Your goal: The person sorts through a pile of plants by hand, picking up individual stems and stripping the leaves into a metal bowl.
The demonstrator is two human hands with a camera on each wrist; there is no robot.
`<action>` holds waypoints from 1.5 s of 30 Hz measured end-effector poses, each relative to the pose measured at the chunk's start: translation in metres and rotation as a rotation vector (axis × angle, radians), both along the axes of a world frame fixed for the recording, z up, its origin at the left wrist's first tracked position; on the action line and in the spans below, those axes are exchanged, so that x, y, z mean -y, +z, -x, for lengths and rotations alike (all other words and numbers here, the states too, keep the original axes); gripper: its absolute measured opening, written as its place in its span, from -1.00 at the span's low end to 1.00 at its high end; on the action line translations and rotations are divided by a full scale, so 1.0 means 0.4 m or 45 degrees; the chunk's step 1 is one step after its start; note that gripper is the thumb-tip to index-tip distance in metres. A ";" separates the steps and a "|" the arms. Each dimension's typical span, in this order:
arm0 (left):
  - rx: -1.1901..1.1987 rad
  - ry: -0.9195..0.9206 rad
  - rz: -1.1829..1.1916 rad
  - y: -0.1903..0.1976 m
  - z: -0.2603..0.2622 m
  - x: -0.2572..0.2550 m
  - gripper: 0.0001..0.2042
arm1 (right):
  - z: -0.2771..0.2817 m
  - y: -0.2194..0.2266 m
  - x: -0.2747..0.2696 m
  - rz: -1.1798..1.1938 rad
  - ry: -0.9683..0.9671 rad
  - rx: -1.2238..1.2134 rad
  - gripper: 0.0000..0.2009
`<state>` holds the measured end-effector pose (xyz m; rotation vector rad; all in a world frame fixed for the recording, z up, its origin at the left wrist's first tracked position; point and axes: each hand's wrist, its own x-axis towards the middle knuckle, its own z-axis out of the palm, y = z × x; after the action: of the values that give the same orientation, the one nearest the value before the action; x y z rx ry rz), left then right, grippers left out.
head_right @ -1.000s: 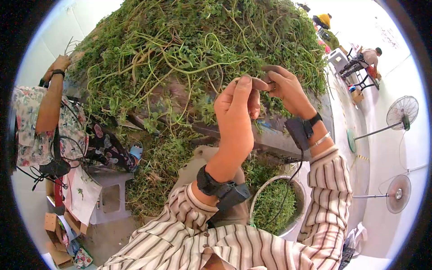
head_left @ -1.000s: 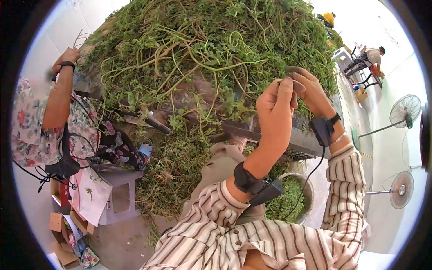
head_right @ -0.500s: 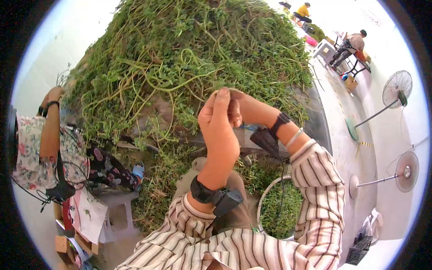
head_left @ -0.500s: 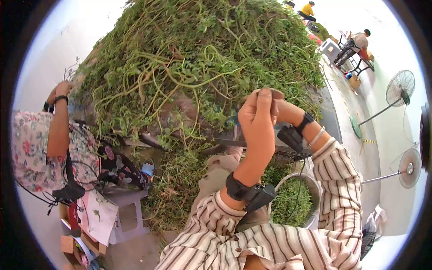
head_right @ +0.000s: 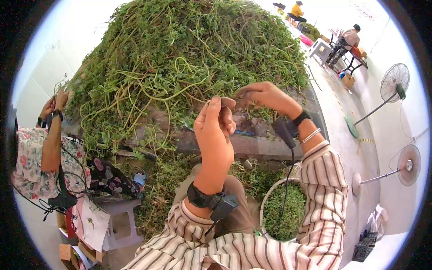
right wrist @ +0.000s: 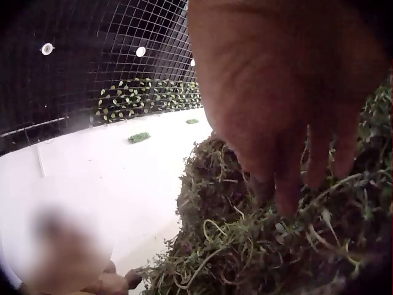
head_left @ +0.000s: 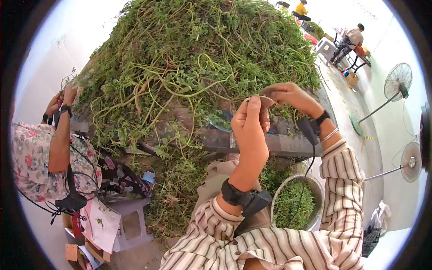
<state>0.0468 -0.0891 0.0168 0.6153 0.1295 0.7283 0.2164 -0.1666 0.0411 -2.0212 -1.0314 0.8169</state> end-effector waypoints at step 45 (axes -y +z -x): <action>-0.087 -0.075 0.138 -0.044 -0.045 -0.005 -0.69 | -0.131 0.134 0.060 -0.847 -0.455 0.048 -0.76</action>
<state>0.0646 -0.0871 -0.0007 0.5385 0.2113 0.6392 0.2688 -0.1906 0.0946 -1.5712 -0.7863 0.2005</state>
